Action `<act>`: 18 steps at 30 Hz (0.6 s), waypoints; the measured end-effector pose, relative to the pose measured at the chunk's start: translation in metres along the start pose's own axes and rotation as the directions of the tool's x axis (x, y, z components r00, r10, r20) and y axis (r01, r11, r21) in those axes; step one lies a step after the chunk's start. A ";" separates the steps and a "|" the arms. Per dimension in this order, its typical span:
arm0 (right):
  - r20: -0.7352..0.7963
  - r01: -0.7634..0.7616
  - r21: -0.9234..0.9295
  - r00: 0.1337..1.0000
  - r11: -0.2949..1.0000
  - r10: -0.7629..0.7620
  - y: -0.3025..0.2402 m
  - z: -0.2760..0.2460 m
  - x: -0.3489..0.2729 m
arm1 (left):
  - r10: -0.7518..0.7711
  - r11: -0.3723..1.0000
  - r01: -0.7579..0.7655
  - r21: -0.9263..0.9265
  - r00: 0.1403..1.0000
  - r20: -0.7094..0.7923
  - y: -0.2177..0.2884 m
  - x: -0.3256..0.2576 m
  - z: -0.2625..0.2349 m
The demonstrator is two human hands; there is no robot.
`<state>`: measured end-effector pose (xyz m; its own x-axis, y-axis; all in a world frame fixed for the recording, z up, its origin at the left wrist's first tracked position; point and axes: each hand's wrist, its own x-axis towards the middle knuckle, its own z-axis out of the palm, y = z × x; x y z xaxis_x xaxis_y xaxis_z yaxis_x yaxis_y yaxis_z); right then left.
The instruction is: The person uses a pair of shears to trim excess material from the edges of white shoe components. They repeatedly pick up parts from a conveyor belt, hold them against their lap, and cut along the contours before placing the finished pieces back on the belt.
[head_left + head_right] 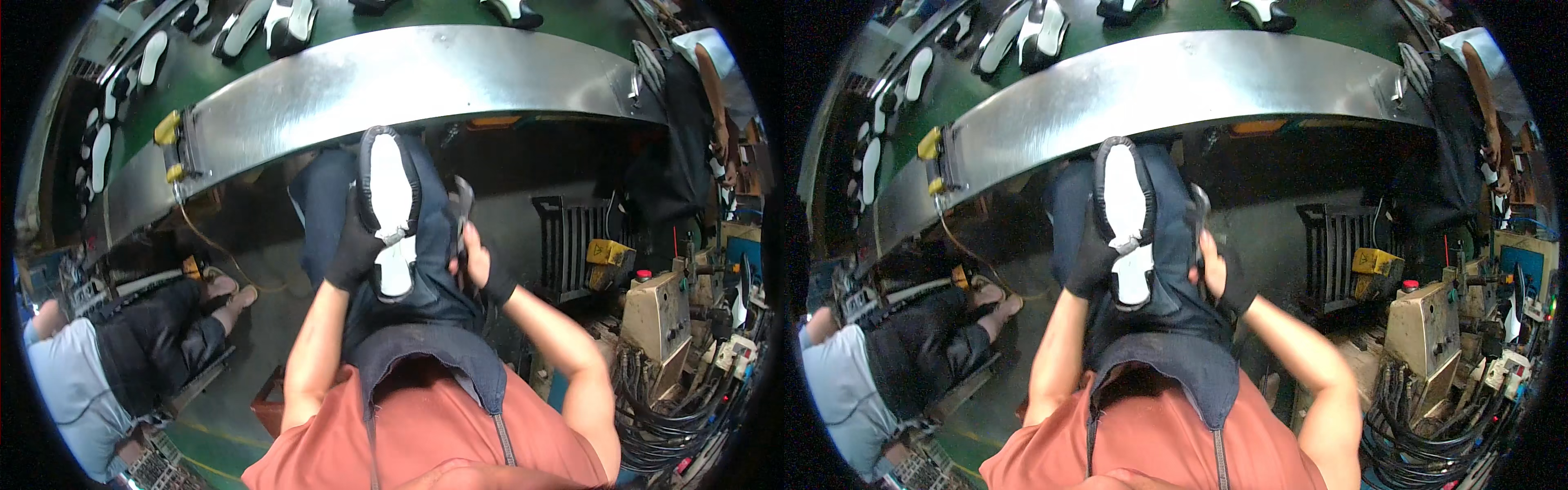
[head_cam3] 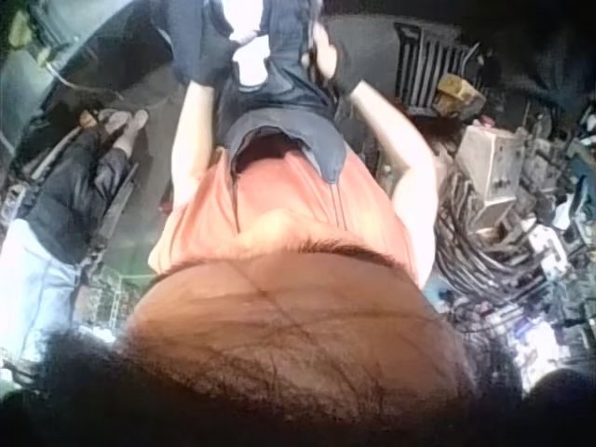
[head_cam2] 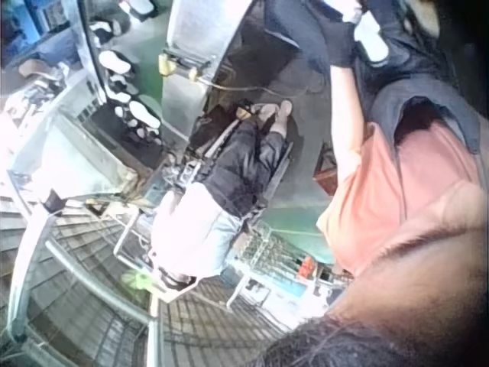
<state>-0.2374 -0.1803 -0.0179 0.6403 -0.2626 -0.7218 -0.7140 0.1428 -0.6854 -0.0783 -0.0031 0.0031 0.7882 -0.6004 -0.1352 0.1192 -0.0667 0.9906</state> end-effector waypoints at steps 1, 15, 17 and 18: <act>-0.063 0.010 0.017 0.998 1.000 -0.008 0.033 0.012 0.006 | -0.025 0.996 0.025 -0.087 1.000 0.003 -0.021 0.008 -0.001; -0.031 0.000 0.183 1.000 0.983 0.005 0.035 0.023 0.118 | 0.452 0.612 -0.468 0.638 0.868 0.203 0.093 0.349 0.009; 0.029 -0.051 0.200 0.999 0.979 0.046 -0.007 0.018 0.112 | 0.500 0.369 -0.259 0.892 0.865 0.045 0.087 0.394 -0.015; 0.029 -0.018 0.188 0.999 0.982 0.013 -0.021 0.020 0.110 | 0.605 0.193 -0.007 0.981 0.788 -0.113 0.072 0.415 -0.024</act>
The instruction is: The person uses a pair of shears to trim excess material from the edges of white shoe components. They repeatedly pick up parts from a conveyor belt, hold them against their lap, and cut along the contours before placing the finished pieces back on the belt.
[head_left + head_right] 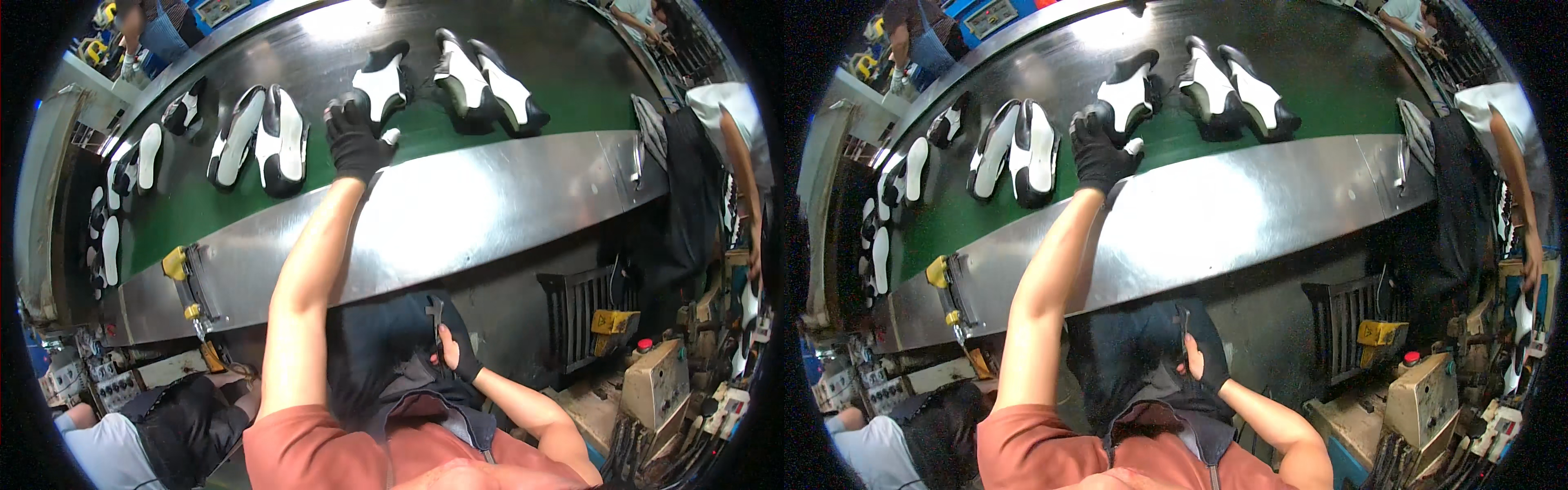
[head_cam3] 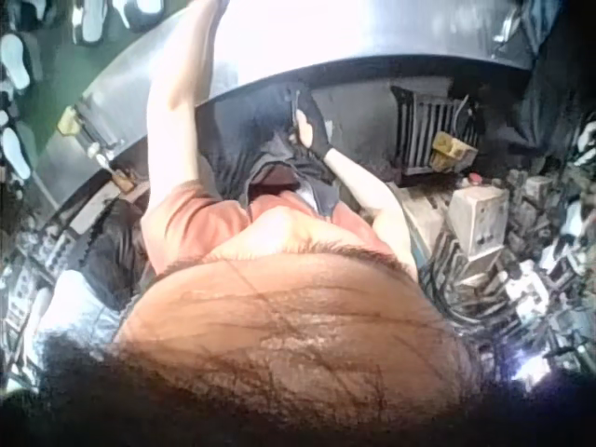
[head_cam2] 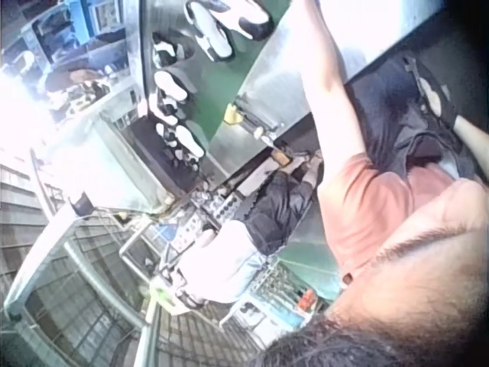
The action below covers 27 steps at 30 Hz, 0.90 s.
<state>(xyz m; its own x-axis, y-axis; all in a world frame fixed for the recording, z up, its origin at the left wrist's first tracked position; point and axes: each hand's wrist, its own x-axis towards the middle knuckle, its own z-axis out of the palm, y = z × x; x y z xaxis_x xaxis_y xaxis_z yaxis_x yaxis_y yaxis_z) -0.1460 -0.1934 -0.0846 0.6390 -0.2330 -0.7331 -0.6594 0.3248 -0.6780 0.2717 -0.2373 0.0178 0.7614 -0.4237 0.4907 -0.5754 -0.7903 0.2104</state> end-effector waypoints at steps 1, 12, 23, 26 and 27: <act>-0.004 0.015 0.024 1.000 1.000 -0.015 -0.005 -0.001 0.003 | -0.096 0.990 0.100 -0.103 0.994 0.047 -0.001 0.008 0.011; -0.040 0.101 0.102 0.994 0.990 -0.097 0.002 -0.001 0.033 | 0.823 0.567 -0.803 -0.185 0.545 0.160 -0.053 0.022 -0.024; 0.019 0.138 0.050 0.990 0.989 -0.139 0.002 0.005 0.003 | 0.064 0.808 0.285 -0.516 0.828 0.557 -0.037 0.006 -0.033; 0.061 0.080 0.024 0.995 0.997 -0.081 0.017 0.004 0.005 | 0.041 0.378 0.507 -0.774 0.826 0.562 -0.073 -0.042 -0.087; 0.031 0.085 -0.008 0.996 0.996 -0.084 0.013 0.003 -0.002 | 0.103 0.579 0.265 -0.771 0.914 0.392 -0.080 -0.077 -0.124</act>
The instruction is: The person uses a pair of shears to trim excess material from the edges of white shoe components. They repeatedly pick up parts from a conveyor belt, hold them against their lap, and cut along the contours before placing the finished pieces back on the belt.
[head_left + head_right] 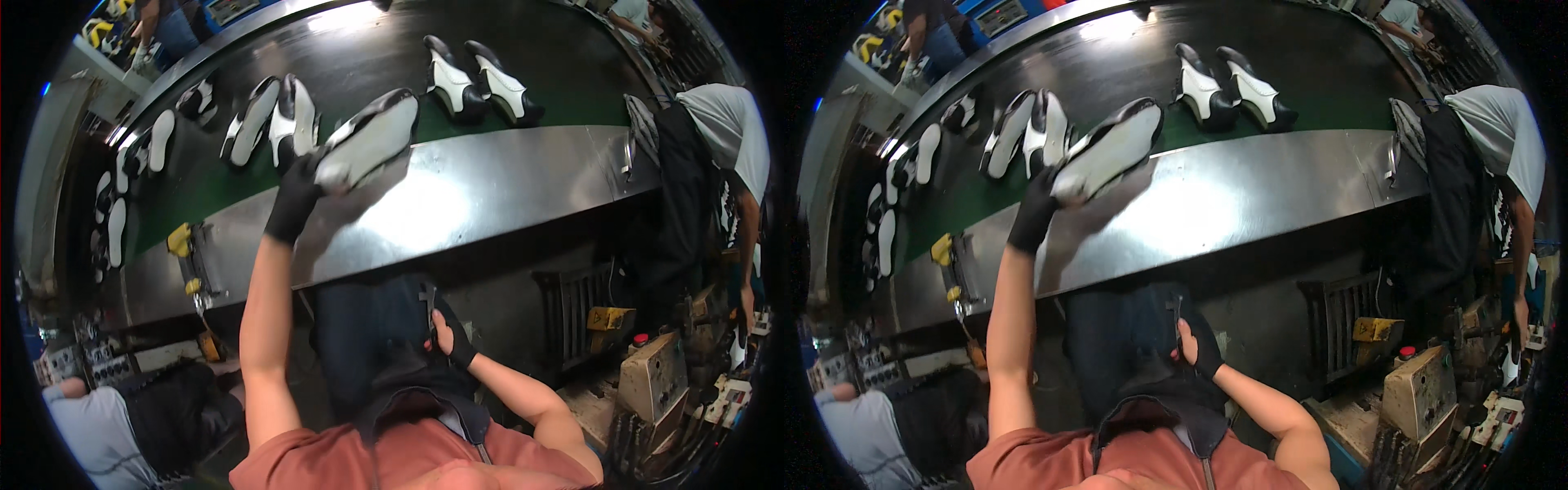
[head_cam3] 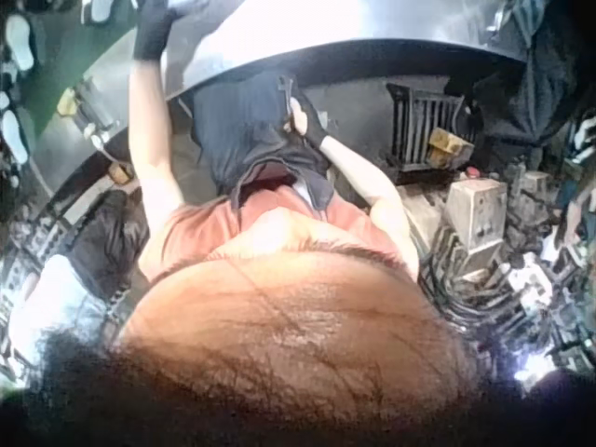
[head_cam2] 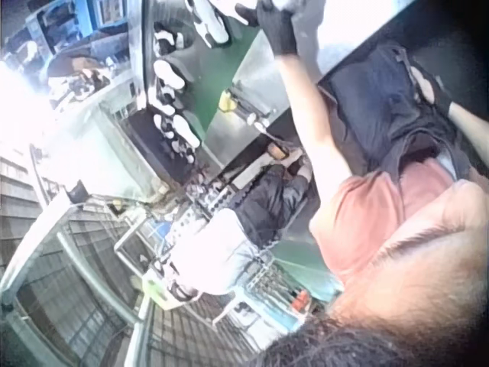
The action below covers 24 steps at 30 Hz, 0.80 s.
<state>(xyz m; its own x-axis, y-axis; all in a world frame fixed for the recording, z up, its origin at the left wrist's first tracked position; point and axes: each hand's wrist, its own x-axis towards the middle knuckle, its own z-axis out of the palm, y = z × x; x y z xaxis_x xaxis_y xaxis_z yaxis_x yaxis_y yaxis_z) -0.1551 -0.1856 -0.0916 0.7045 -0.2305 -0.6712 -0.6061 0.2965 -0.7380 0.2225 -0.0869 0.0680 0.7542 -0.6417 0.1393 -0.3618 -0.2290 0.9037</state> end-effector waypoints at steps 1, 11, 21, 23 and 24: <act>-0.025 -0.037 0.050 0.999 0.998 0.038 0.005 -0.004 -0.005 | -0.072 0.989 0.067 -0.131 0.997 -0.034 0.024 -0.049 -0.005; 0.107 0.060 -0.041 0.993 0.997 -0.055 -0.057 0.006 -0.104 | -0.026 0.947 -0.042 -0.317 0.977 -0.210 0.038 -0.271 0.031; 0.570 0.003 0.131 0.818 0.991 -0.078 -0.079 0.050 -0.138 | 0.081 0.888 -0.116 -0.445 0.992 -0.097 0.048 -0.249 0.072; 0.647 -0.172 0.167 0.762 0.971 0.024 -0.090 0.049 -0.127 | 0.081 0.879 -0.117 -0.462 0.992 -0.097 0.050 -0.245 0.071; 0.603 -0.166 0.120 0.795 0.979 0.061 -0.096 0.045 -0.129 | 0.015 0.852 -0.065 -0.519 0.995 -0.102 0.049 -0.248 0.073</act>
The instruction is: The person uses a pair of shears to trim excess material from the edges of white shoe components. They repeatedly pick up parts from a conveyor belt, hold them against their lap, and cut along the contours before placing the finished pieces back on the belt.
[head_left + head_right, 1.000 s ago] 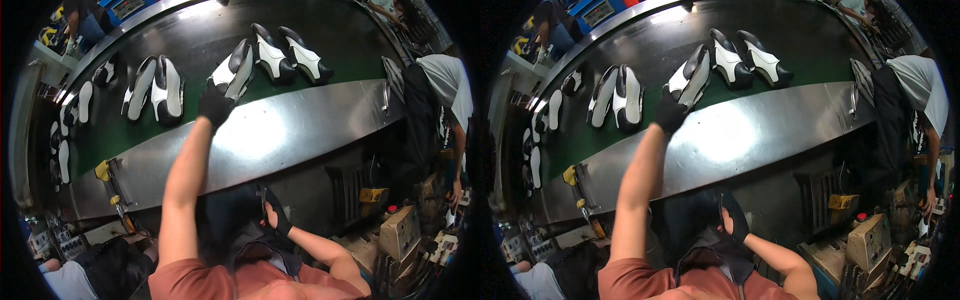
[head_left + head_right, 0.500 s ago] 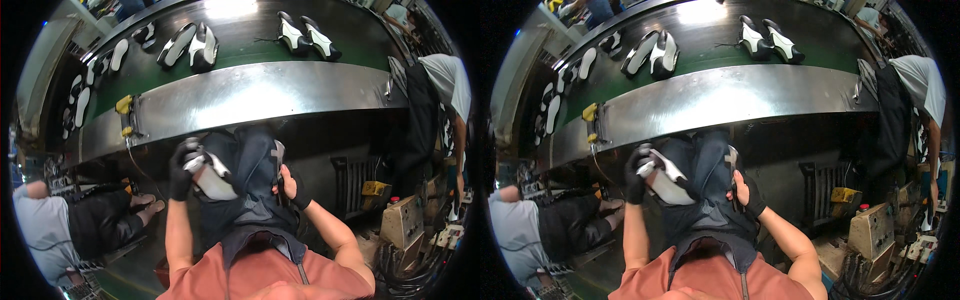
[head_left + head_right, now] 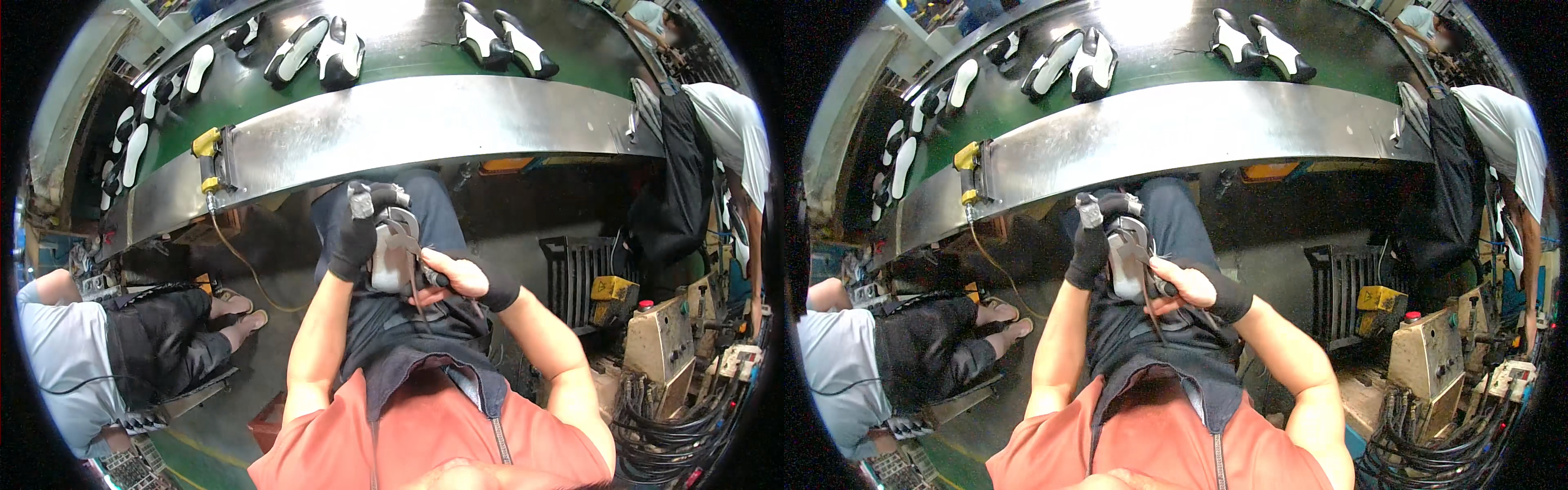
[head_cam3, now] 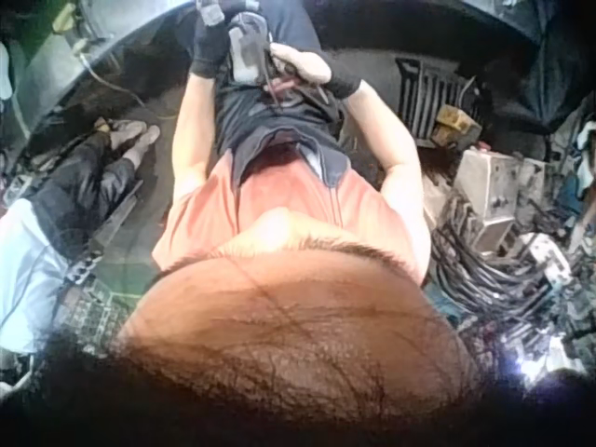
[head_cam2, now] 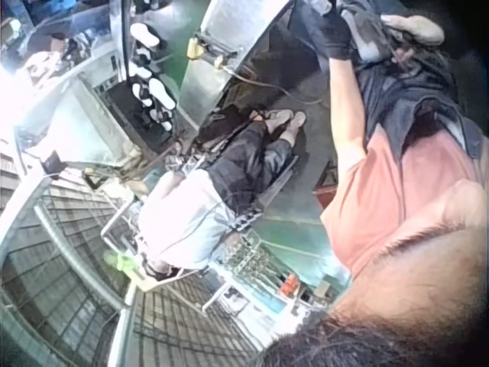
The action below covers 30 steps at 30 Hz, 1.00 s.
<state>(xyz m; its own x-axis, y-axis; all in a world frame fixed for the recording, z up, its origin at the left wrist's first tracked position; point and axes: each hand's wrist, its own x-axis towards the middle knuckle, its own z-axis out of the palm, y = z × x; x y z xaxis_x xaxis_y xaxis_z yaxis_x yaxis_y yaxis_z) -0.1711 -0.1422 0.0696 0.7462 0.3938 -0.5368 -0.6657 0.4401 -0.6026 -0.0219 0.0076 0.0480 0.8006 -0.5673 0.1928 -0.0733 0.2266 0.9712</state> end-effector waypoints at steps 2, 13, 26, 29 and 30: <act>-0.065 -0.056 -0.168 0.997 0.984 0.045 -0.017 -0.004 -0.006 | 0.076 0.994 -0.078 0.072 0.997 0.032 0.003 0.000 0.011; -0.274 0.289 -0.821 0.556 0.492 -0.784 0.059 0.017 0.066 | 0.052 0.967 -0.013 0.255 0.988 -0.144 -0.037 0.004 0.011; -0.297 -0.016 -0.681 0.920 0.732 -0.255 -0.003 0.005 0.018 | 0.137 0.960 -0.116 0.254 0.988 -0.067 -0.034 0.009 0.005; -0.266 0.411 -0.793 0.431 0.449 -0.863 0.078 0.002 0.078 | -0.100 0.991 0.071 -0.117 0.961 -0.258 -0.023 0.000 0.025; -0.197 0.437 -0.815 0.409 0.381 -0.891 0.072 0.008 0.076 | 0.141 0.947 -0.114 0.301 0.988 -0.070 -0.038 0.001 0.007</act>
<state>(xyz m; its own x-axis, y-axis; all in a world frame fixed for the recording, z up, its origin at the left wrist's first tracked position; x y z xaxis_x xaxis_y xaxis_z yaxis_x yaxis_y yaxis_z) -0.1622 -0.0744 -0.0095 0.8984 -0.3905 0.2012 0.0736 -0.3178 -0.9453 -0.0223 -0.0078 0.0123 0.8219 -0.4730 0.3172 -0.3391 0.0411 0.9398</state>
